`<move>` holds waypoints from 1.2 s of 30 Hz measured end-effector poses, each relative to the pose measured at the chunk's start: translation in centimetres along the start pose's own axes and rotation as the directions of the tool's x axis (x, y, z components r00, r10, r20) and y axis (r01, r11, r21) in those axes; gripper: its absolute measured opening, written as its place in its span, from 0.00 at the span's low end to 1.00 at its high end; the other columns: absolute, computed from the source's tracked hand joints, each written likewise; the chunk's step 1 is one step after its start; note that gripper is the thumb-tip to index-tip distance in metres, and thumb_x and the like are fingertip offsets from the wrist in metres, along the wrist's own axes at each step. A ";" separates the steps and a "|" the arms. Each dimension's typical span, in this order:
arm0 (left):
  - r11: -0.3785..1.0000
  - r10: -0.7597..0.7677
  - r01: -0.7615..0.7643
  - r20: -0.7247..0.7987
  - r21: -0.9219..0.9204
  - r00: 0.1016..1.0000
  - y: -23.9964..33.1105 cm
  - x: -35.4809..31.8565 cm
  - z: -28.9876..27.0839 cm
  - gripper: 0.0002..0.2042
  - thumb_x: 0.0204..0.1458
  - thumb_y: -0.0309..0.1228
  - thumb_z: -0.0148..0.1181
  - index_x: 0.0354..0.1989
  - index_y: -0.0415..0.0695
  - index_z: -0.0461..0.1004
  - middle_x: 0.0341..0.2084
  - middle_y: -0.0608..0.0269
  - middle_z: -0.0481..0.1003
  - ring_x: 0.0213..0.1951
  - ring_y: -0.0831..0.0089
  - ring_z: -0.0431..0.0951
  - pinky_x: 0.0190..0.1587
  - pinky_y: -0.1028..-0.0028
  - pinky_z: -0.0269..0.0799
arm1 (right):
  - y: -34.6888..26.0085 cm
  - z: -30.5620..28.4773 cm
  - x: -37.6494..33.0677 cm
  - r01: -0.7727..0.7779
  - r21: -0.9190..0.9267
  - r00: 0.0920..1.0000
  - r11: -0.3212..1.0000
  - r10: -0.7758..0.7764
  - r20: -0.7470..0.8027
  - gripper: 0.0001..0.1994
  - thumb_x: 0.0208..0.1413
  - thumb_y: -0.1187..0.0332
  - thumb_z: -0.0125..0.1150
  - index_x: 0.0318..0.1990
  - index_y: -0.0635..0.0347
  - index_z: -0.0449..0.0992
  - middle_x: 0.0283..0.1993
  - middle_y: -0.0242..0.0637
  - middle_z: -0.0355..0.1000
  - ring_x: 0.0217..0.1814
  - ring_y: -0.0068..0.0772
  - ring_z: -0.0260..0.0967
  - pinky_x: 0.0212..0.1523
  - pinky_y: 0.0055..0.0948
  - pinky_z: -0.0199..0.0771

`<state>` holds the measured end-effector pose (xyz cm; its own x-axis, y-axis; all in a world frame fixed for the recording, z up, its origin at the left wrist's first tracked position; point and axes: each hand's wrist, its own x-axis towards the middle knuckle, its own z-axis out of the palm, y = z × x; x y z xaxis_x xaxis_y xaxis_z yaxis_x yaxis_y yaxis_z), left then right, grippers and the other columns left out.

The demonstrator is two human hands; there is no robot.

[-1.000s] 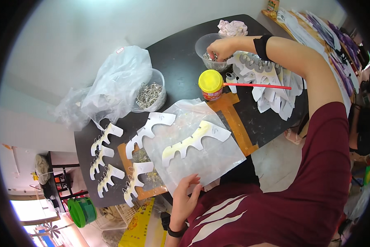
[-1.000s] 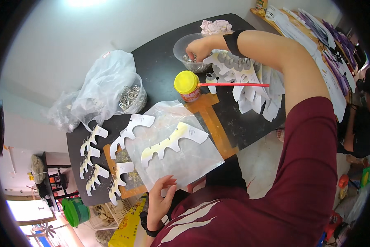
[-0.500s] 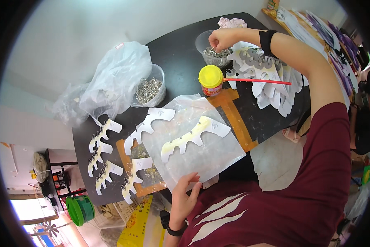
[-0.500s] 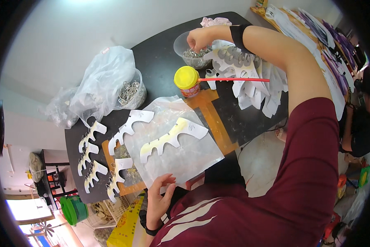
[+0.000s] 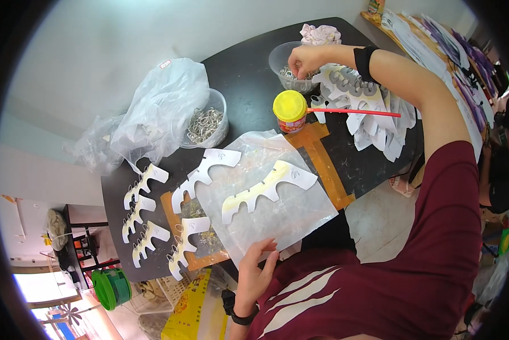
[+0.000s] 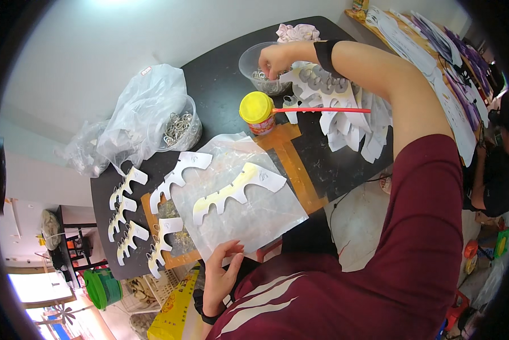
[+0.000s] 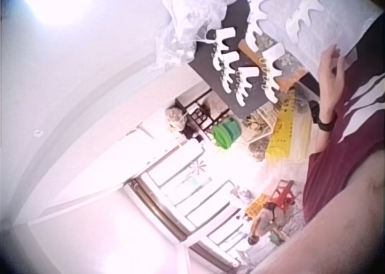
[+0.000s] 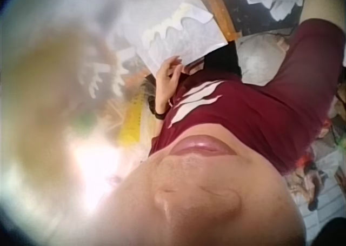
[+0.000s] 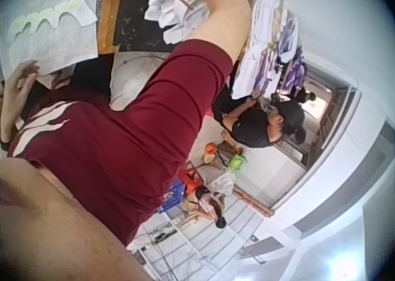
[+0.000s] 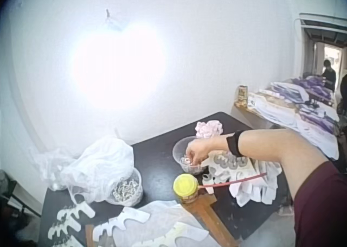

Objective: Applying glue to white leather shoe upper components using a small brush.

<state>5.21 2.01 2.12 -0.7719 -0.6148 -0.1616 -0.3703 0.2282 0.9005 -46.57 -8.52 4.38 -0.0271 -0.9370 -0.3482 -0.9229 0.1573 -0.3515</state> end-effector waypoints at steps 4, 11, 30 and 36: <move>1.000 -0.003 0.003 0.007 -0.008 1.000 0.1 0.0 0.0 0.14 0.53 0.23 0.59 0.48 0.38 0.72 0.38 0.52 0.77 0.41 0.64 0.79 0.44 0.72 0.72 | -0.1 -1.1 -0.2 -0.138 0.089 0.989 0.986 0.142 -0.037 0.11 0.47 0.70 0.64 0.38 0.65 0.77 0.30 0.37 0.75 0.30 0.31 0.73 0.26 0.29 0.74; 0.998 0.063 -0.063 0.011 0.002 0.998 0.6 -0.4 -0.3 0.13 0.54 0.22 0.58 0.48 0.39 0.72 0.37 0.57 0.78 0.41 0.69 0.79 0.45 0.73 0.71 | -1.4 -3.7 -1.7 -0.176 -0.015 0.968 0.984 0.170 -0.184 0.10 0.51 0.70 0.59 0.38 0.67 0.78 0.30 0.39 0.76 0.32 0.31 0.75 0.27 0.30 0.74; 0.351 -0.018 0.372 0.391 -0.859 0.920 -0.3 1.0 3.0 0.21 0.64 0.39 0.43 0.58 0.37 0.63 0.53 0.47 0.70 0.51 0.59 0.74 0.46 0.66 0.75 | -23.2 0.6 -20.1 0.390 0.279 0.826 0.877 -0.199 -0.527 0.09 0.57 0.68 0.56 0.39 0.63 0.76 0.35 0.34 0.74 0.32 0.26 0.71 0.31 0.27 0.72; -0.025 0.242 0.491 0.471 -0.871 0.848 -0.2 2.4 4.7 0.18 0.63 0.41 0.40 0.53 0.42 0.68 0.51 0.52 0.72 0.53 0.57 0.72 0.43 0.63 0.76 | -28.0 15.0 -20.3 0.573 -0.022 0.736 0.819 -0.527 -0.425 0.09 0.53 0.68 0.59 0.41 0.58 0.76 0.37 0.35 0.71 0.35 0.39 0.73 0.33 0.33 0.73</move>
<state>0.96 4.03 -0.37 -0.9878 -0.1107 -0.1096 0.0804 -0.9650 0.2495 -14.44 10.75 8.19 0.3030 -0.9053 0.2976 -0.7799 -0.4151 -0.4685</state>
